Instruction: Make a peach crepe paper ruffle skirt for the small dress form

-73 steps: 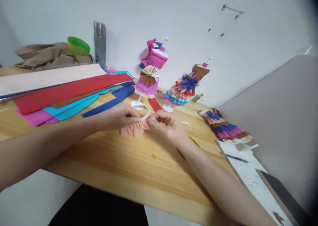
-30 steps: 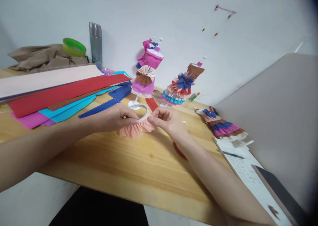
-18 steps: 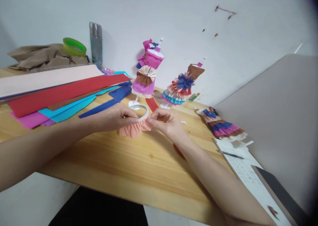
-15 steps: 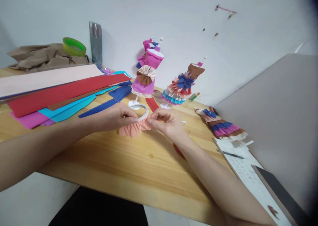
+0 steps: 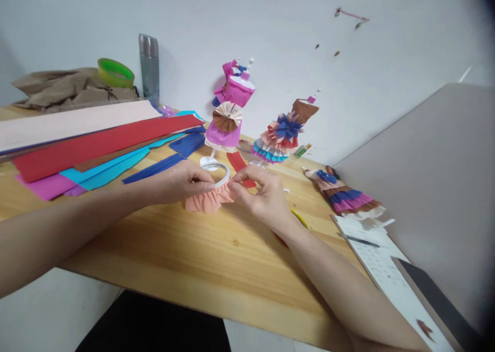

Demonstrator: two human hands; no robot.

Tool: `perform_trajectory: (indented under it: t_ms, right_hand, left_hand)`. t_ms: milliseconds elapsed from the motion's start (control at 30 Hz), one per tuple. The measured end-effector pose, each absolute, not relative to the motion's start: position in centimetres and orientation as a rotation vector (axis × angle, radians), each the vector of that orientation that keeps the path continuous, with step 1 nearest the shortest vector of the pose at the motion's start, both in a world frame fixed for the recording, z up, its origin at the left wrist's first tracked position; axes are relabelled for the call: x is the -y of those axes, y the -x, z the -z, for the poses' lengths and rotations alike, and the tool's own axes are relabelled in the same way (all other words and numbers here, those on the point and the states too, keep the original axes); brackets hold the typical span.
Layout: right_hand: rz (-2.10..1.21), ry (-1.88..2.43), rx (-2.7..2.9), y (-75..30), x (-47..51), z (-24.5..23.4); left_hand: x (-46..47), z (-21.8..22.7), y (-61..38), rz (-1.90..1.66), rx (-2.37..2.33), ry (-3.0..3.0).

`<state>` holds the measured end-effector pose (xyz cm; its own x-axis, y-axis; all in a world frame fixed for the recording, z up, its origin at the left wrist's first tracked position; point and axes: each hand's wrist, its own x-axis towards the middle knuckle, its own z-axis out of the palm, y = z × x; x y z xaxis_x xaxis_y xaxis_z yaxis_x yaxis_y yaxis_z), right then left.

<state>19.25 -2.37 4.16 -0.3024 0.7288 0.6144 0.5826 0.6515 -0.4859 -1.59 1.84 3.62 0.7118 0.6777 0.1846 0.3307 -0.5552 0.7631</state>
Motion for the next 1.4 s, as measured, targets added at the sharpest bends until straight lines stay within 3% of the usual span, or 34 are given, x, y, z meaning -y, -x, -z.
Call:
perform_trajectory:
  t_ms: [133,433,1067,1400]
  right_hand:
    - [-0.317,0.990,2.003,-19.2,2.2,-4.0]
    - [-1.030,1.104,1.632,-19.2,1.2,-3.2]
    - [-1.129,1.188,1.578,-19.3,0.8,-3.3]
    - [-1.503,1.057,1.811,-21.4,0.1,-4.6]
  left_hand:
    - [-1.9,-3.6,1.6,-0.601,-0.773,-2.179]
    - [-1.8,-3.6,1.7,-0.594,-0.794,-2.191]
    - [-2.1,-2.9,1.8,-0.553,-0.682,-2.231]
    - [-1.9,-3.9,2.0,-0.476,-0.492,-2.371]
